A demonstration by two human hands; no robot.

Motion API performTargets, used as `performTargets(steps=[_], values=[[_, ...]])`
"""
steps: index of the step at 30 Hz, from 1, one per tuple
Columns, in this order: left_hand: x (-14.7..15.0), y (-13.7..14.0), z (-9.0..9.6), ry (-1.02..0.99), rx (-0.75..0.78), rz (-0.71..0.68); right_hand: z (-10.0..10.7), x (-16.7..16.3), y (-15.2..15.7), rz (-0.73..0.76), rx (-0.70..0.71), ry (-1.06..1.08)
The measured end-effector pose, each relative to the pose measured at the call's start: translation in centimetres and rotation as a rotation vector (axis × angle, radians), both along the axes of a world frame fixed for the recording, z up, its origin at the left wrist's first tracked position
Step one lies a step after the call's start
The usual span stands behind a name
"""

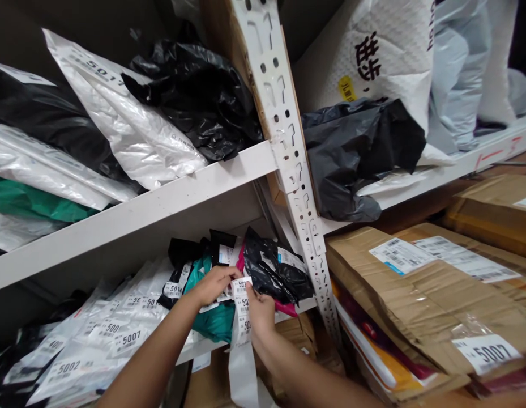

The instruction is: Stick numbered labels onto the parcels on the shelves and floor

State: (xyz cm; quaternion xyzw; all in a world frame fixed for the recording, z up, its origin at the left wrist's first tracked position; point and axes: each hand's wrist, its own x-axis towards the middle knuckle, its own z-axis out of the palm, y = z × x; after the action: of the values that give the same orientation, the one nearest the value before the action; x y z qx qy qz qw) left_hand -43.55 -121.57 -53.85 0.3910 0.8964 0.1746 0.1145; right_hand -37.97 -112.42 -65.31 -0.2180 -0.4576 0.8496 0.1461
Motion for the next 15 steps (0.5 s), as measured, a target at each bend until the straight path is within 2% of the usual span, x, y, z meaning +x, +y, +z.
performTargets(steps=[3,7,12,15], values=[[-0.4,0.4,0.1,-0.046,-0.012,0.135,0.1,-0.8,-0.4,-0.099,0.019,-0.127],[-0.6,1.2,0.1,0.157,-0.255,0.128,0.1,-1.4,-1.0,-0.132,-0.007,-0.191],[-0.6,2.4,-0.5,0.319,-0.403,0.179,-0.3,-1.8,-0.8,-0.066,-0.129,0.027],[-0.5,3.1,-0.8,0.362,-0.479,0.202,-0.4,-1.5,-0.4,-0.085,-0.129,0.070]])
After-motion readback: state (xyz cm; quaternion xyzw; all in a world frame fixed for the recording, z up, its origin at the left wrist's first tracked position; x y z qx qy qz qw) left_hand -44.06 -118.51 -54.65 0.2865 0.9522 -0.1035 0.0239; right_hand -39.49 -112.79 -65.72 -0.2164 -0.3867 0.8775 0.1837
